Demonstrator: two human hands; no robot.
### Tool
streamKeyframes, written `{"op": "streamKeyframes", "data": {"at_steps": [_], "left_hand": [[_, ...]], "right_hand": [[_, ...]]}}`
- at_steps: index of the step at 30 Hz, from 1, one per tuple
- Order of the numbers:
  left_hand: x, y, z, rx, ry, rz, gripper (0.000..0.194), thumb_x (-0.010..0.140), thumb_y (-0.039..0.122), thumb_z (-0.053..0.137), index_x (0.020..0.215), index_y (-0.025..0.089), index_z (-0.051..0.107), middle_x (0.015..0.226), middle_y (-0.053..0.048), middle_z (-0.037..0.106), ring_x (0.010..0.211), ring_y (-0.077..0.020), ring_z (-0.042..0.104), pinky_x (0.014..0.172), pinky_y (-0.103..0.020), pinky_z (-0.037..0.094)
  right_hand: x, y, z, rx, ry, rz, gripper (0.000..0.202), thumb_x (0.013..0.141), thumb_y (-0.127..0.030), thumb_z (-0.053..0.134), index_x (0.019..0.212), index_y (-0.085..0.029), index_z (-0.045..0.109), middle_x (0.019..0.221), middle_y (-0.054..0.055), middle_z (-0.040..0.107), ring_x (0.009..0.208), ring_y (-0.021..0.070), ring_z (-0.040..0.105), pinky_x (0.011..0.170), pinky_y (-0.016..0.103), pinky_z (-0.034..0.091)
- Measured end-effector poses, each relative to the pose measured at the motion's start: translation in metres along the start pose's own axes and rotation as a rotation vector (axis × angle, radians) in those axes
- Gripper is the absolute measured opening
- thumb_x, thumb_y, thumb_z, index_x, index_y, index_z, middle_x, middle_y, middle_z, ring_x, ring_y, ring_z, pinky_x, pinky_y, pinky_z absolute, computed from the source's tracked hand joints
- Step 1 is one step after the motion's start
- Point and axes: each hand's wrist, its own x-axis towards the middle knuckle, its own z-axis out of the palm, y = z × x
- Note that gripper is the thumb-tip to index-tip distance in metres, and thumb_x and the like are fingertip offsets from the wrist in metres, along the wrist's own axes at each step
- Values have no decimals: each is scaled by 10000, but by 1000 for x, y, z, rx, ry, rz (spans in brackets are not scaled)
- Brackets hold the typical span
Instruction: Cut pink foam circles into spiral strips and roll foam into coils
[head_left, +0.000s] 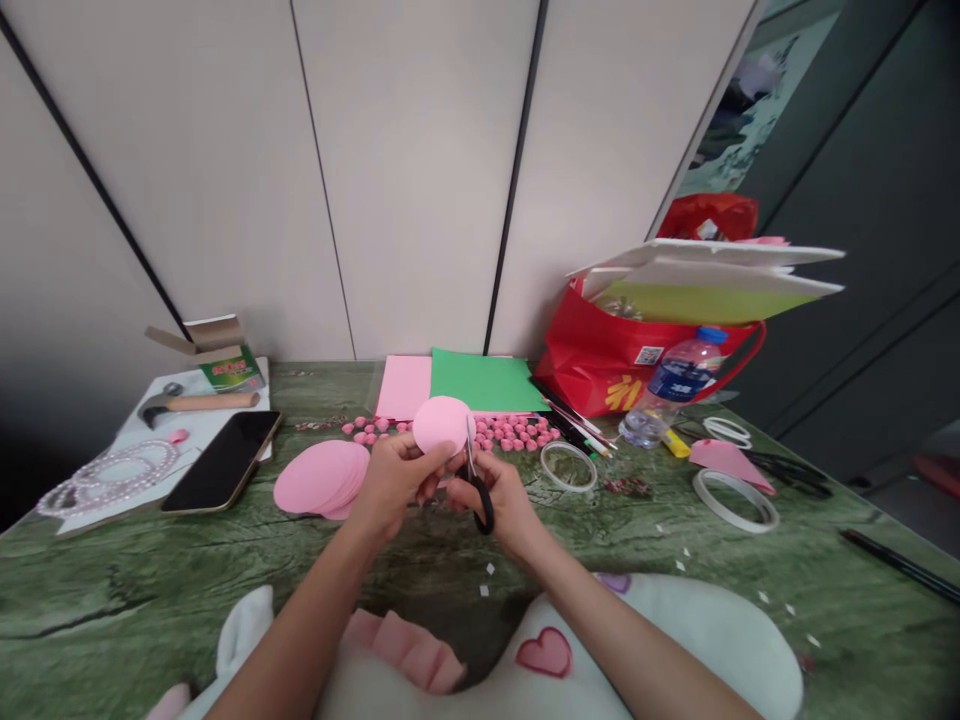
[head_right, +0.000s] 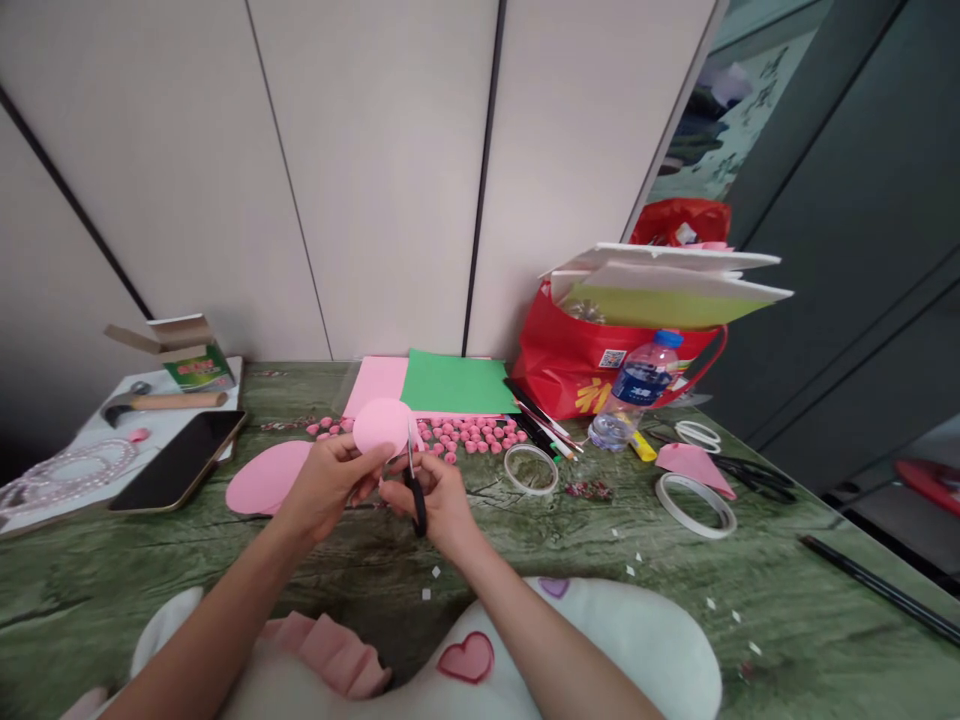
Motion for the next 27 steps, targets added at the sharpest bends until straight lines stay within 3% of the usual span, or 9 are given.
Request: {"op": "streamKeyframes", "data": {"at_steps": [15, 22, 27], "left_hand": [[0, 2, 0, -35, -27, 39, 208, 672, 276, 589, 547, 138, 496, 376, 53, 473, 298, -51, 391, 287, -157, 264], [-2, 0, 1, -33, -45, 51, 244, 696, 304, 572, 538, 130, 510, 350, 44, 466, 285, -51, 391, 288, -156, 272], [-2, 1, 1, 23, -35, 19, 215, 659, 282, 606, 543, 127, 513, 397, 46, 483, 287, -40, 388, 275, -148, 260]], "right_hand": [[-3, -1, 0, 18, 11, 39, 275, 617, -371, 659, 688, -148, 516, 474, -62, 484, 370, 45, 403, 408, 199, 407], [-3, -2, 1, -6, -25, 53, 306, 608, -391, 661, 719, -154, 502, 514, -43, 522, 372, 59, 433, 386, 193, 358], [-1, -1, -1, 15, -22, 5, 332, 591, -345, 688, 786, -163, 491, 571, -29, 539, 485, 93, 487, 485, 222, 390]]}}
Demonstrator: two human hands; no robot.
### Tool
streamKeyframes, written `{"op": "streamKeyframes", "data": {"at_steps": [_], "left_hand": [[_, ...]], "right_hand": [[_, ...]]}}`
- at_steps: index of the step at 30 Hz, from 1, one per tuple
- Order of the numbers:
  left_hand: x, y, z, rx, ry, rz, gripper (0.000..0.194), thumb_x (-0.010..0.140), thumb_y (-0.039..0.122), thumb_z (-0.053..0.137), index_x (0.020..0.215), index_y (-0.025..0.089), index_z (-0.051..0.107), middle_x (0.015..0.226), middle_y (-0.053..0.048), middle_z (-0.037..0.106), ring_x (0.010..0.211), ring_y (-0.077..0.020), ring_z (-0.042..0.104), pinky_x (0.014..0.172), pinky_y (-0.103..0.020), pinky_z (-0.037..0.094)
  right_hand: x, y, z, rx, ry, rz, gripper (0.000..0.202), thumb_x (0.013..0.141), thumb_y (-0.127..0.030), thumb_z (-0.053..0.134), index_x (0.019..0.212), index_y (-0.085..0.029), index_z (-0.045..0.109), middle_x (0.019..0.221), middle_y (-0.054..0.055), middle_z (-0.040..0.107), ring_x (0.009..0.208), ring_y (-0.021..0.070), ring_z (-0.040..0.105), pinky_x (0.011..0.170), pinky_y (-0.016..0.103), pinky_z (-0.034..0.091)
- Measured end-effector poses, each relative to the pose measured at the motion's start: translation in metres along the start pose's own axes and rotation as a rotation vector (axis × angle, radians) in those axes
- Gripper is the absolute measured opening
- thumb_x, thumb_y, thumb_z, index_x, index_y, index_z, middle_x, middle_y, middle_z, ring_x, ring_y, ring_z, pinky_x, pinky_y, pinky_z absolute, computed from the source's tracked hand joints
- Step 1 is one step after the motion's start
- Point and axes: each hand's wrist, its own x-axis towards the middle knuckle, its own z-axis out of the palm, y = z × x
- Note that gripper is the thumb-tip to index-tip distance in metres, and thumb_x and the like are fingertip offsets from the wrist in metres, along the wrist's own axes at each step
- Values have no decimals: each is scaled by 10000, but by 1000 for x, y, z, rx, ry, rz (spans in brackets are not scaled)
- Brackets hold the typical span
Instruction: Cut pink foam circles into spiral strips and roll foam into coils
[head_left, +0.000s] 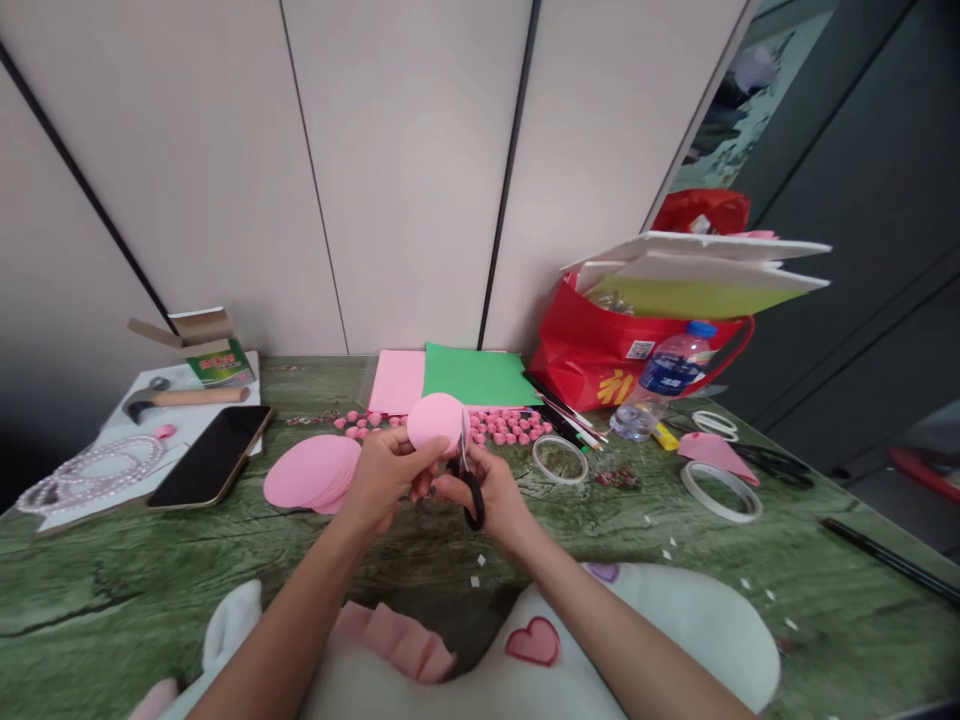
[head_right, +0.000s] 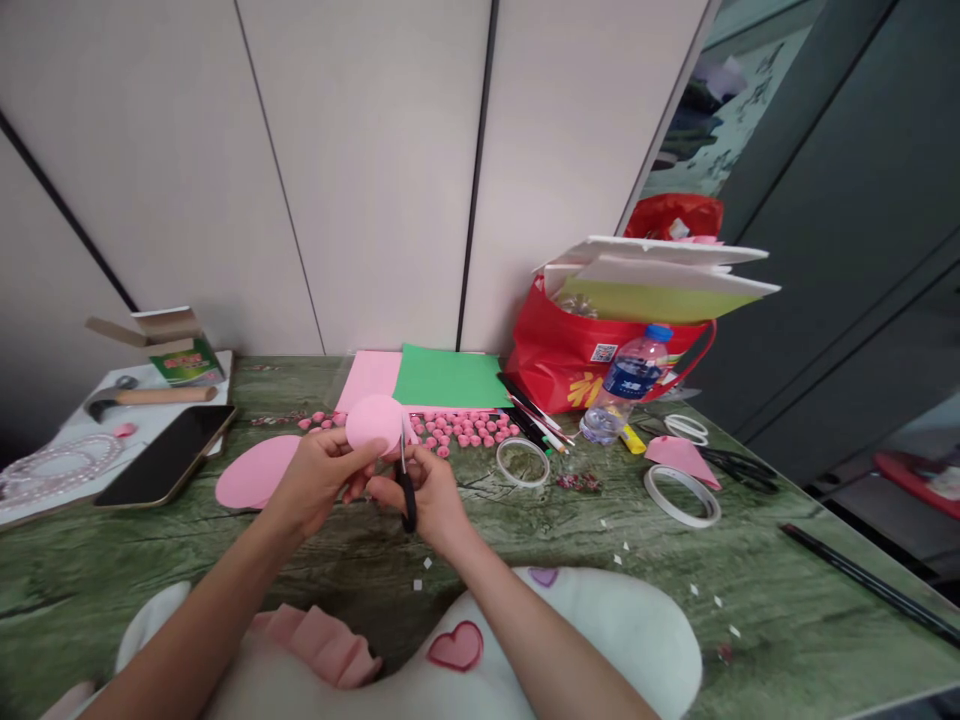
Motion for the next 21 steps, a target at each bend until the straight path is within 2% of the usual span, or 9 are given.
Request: {"op": "streamKeyframes", "data": {"at_steps": [3, 9, 21], "left_hand": [[-1, 1, 1, 38, -4, 0, 207, 653, 271, 605, 541, 131, 503, 410, 47, 486, 294, -41, 396, 274, -144, 264], [-1, 0, 2, 30, 19, -3, 208, 642, 284, 608, 549, 135, 496, 396, 55, 464, 300, -39, 384, 284, -144, 259], [0, -3, 0, 16, 29, 14, 197, 653, 309, 599, 592, 141, 517, 382, 64, 446, 302, -40, 361, 296, -154, 241]], "right_hand": [[1, 0, -1, 12, -4, -28, 339, 584, -325, 698, 793, -161, 486, 607, -23, 535, 544, 100, 488, 530, 229, 383], [1, 0, -2, -28, 43, -18, 351, 580, -337, 695, 800, -151, 496, 586, -41, 495, 511, 75, 432, 481, 199, 332], [1, -1, -2, -27, 75, 35, 356, 562, -365, 698, 777, -160, 502, 537, -47, 513, 465, 78, 453, 469, 207, 345]]}}
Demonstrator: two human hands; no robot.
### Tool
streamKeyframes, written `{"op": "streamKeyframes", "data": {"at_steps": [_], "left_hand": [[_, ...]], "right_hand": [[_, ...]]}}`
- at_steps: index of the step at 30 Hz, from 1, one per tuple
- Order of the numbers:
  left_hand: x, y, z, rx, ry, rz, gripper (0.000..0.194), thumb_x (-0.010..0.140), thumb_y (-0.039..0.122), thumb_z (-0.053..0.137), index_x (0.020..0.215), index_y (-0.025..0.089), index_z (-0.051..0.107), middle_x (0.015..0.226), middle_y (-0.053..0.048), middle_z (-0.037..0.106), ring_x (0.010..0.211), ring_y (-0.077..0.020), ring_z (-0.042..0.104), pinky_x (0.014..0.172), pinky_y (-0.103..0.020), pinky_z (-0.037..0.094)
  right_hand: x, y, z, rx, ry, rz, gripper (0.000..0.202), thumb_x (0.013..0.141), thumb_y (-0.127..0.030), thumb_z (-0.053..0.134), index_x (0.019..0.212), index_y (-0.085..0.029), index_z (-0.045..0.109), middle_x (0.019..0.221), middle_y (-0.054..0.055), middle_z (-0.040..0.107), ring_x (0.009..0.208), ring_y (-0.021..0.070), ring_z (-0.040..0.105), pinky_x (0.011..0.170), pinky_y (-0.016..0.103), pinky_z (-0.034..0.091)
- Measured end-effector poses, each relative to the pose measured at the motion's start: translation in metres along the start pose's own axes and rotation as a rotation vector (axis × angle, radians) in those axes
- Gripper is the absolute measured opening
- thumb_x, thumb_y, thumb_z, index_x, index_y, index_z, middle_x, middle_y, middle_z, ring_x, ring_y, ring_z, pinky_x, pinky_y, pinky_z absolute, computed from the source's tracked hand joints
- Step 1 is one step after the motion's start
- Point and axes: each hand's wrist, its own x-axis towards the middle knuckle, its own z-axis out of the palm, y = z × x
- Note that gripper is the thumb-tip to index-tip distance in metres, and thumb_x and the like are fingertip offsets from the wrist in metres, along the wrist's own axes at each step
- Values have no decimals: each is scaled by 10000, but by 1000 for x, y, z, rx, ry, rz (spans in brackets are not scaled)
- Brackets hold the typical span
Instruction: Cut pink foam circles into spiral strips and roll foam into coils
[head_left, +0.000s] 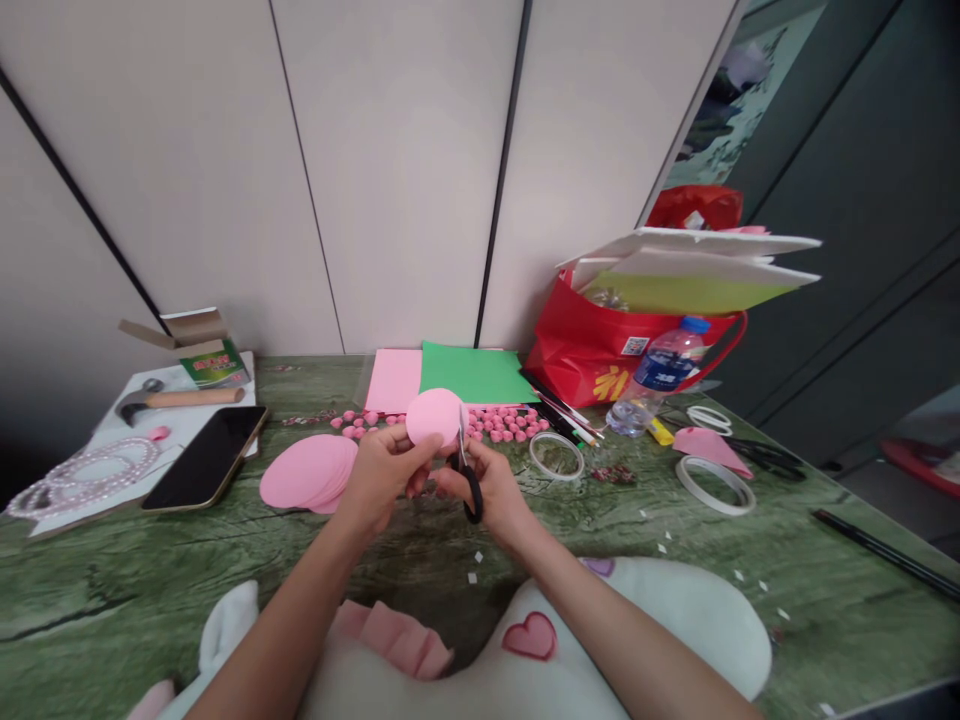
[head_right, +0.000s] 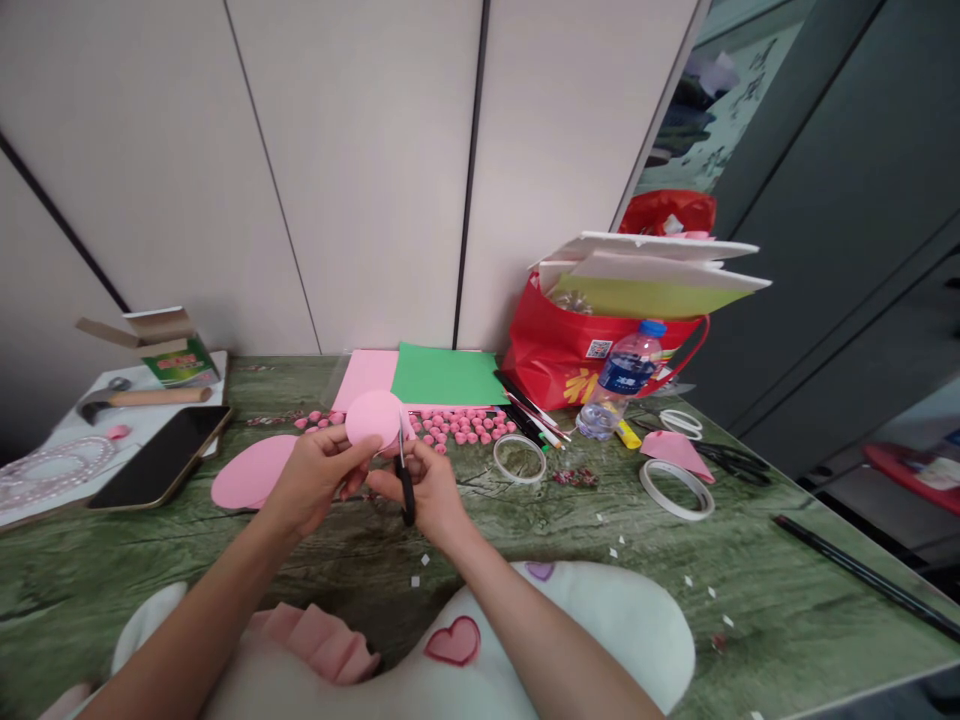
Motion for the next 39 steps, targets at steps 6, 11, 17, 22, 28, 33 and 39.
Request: {"op": "streamKeyframes", "data": {"at_steps": [6, 11, 17, 22, 28, 33, 39], "left_hand": [[1, -1, -1, -7, -7, 18, 194, 660, 310, 594, 598, 142, 518, 378, 65, 448, 311, -43, 360, 304, -157, 241], [1, 0, 0, -24, 6, 23, 212, 667, 308, 589, 572, 147, 489, 380, 70, 440, 306, -37, 348, 310, -160, 235], [1, 2, 0, -56, -5, 27, 204, 659, 302, 599, 579, 146, 494, 404, 62, 473, 315, -45, 377, 321, -170, 266], [-1, 7, 0, -132, -21, -3, 218, 665, 325, 589, 583, 144, 499, 460, 30, 536, 333, -62, 431, 328, -182, 312], [-2, 8, 2, -189, -21, 4, 206, 657, 288, 609, 566, 138, 502, 386, 49, 478, 323, -52, 394, 334, -176, 300], [-2, 6, 0, -119, 6, 12, 231, 640, 275, 624, 515, 135, 490, 353, 58, 438, 310, -41, 357, 324, -170, 257], [-1, 5, 0, -11, -16, -52, 216, 632, 301, 621, 537, 133, 524, 366, 51, 457, 293, -41, 364, 292, -160, 245]], "right_hand": [[1, 1, -1, 5, 7, 4, 338, 565, -364, 697, 747, -157, 501, 482, -58, 509, 404, 64, 435, 413, 190, 338], [-1, -1, 0, 18, 6, 9, 337, 563, -374, 700, 733, -154, 510, 435, -66, 486, 386, 64, 433, 395, 188, 346], [-1, 0, 0, 53, 6, 34, 324, 560, -378, 704, 701, -155, 514, 411, -84, 451, 341, 42, 382, 379, 188, 369], [-1, 0, 0, 58, -6, 47, 324, 554, -383, 702, 687, -157, 512, 422, -84, 460, 335, 40, 385, 385, 200, 408], [-3, 1, 2, 21, -55, 34, 313, 570, -364, 695, 701, -152, 506, 438, -72, 488, 338, 49, 415, 374, 192, 387], [-4, 2, 3, 7, -88, 33, 325, 581, -377, 686, 730, -163, 492, 443, -66, 504, 358, 70, 445, 378, 195, 359], [-1, 3, 1, 15, -81, -15, 399, 558, -365, 704, 830, -175, 483, 679, 11, 603, 574, 125, 542, 532, 242, 413]]}}
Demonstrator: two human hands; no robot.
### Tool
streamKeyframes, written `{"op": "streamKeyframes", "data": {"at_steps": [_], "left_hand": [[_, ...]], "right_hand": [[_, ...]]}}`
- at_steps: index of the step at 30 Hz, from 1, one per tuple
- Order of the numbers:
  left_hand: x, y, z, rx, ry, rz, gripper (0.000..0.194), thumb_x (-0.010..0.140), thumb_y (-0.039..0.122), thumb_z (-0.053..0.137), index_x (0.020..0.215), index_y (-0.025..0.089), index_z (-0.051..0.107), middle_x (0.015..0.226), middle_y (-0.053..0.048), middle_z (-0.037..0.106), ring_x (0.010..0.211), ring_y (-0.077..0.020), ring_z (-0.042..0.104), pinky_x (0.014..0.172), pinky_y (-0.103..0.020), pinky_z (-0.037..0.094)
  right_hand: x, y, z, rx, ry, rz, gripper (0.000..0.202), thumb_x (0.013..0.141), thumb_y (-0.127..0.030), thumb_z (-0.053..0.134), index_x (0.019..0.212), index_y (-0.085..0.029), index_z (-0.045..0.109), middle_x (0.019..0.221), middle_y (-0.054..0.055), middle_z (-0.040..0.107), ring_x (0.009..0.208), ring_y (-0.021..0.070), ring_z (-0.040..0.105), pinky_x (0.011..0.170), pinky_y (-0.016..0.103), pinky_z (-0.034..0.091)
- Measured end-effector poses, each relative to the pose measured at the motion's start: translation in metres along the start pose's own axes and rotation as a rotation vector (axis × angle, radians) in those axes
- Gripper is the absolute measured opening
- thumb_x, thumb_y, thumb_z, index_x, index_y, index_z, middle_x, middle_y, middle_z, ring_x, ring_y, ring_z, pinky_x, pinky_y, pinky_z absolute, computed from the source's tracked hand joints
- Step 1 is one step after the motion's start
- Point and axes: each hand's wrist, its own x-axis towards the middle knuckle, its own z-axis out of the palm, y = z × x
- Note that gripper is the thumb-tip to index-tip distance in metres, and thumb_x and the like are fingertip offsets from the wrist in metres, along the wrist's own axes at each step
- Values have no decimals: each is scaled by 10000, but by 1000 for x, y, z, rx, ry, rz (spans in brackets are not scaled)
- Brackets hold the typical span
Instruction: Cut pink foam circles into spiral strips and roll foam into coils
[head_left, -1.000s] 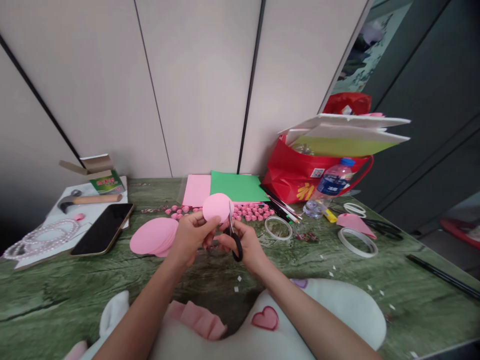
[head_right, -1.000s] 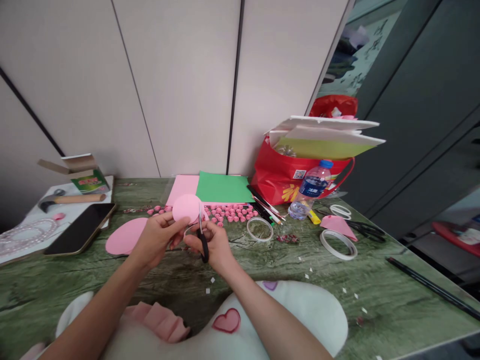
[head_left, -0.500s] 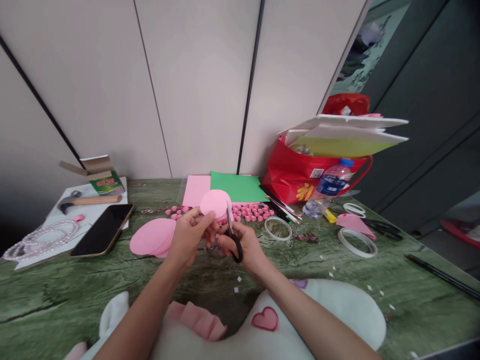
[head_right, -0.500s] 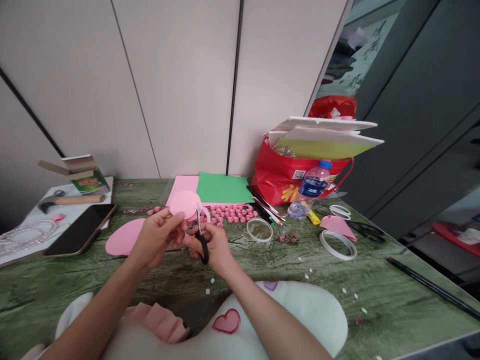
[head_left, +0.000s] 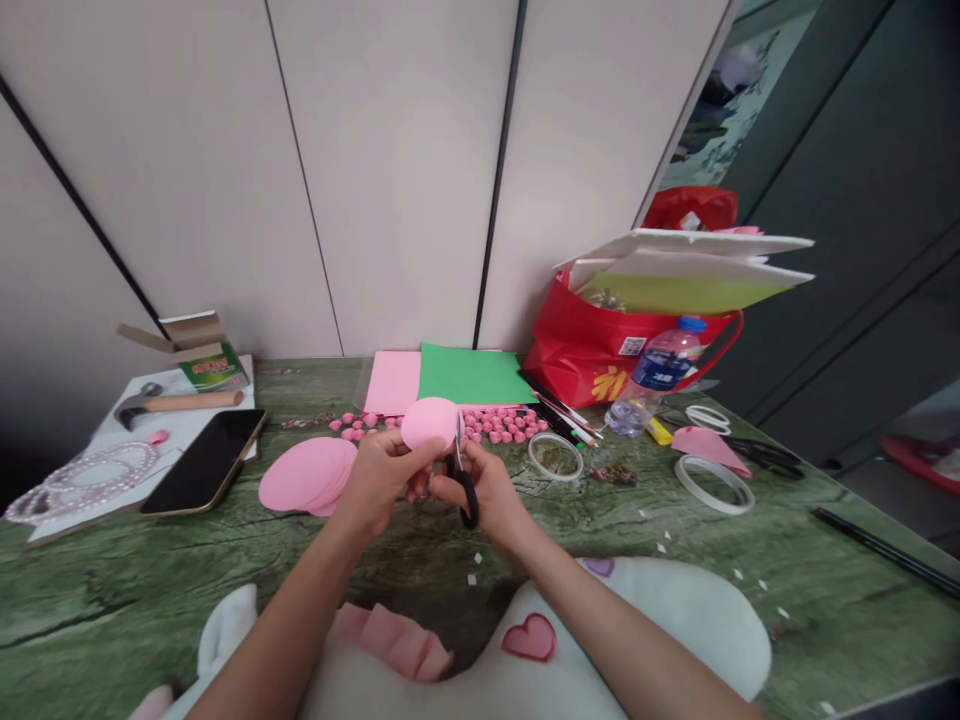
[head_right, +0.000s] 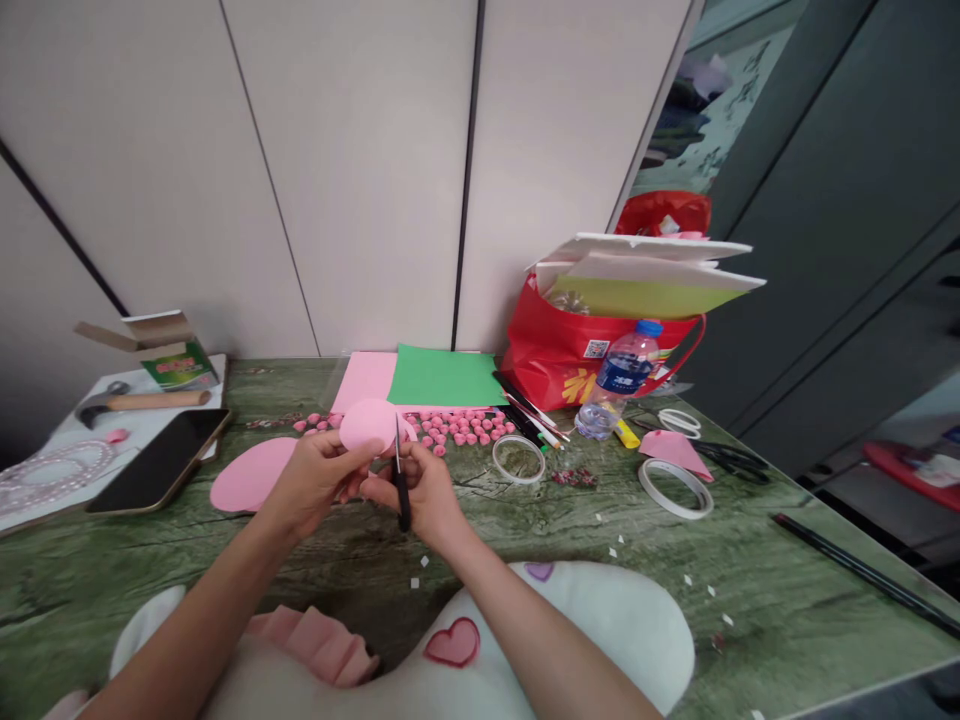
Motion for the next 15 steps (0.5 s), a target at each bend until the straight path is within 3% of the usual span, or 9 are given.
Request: {"op": "streamKeyframes", "data": {"at_steps": [8, 15], "left_hand": [[1, -2, 1, -3, 12, 8, 192, 637, 294, 615, 565, 133, 538, 375, 53, 458, 309, -43, 374, 297, -154, 259], [1, -2, 0, -22, 4, 29, 192, 657, 296, 605, 595, 127, 541, 359, 57, 441, 304, -42, 356, 302, -158, 249]], "right_hand": [[1, -2, -1, 1, 46, 4, 386, 534, -349, 717, 783, -167, 484, 557, -54, 492, 488, 74, 426, 485, 203, 343], [1, -2, 0, 1, 57, 20, 375, 535, -352, 714, 767, -165, 486, 532, -58, 498, 468, 74, 429, 472, 202, 340]]}}
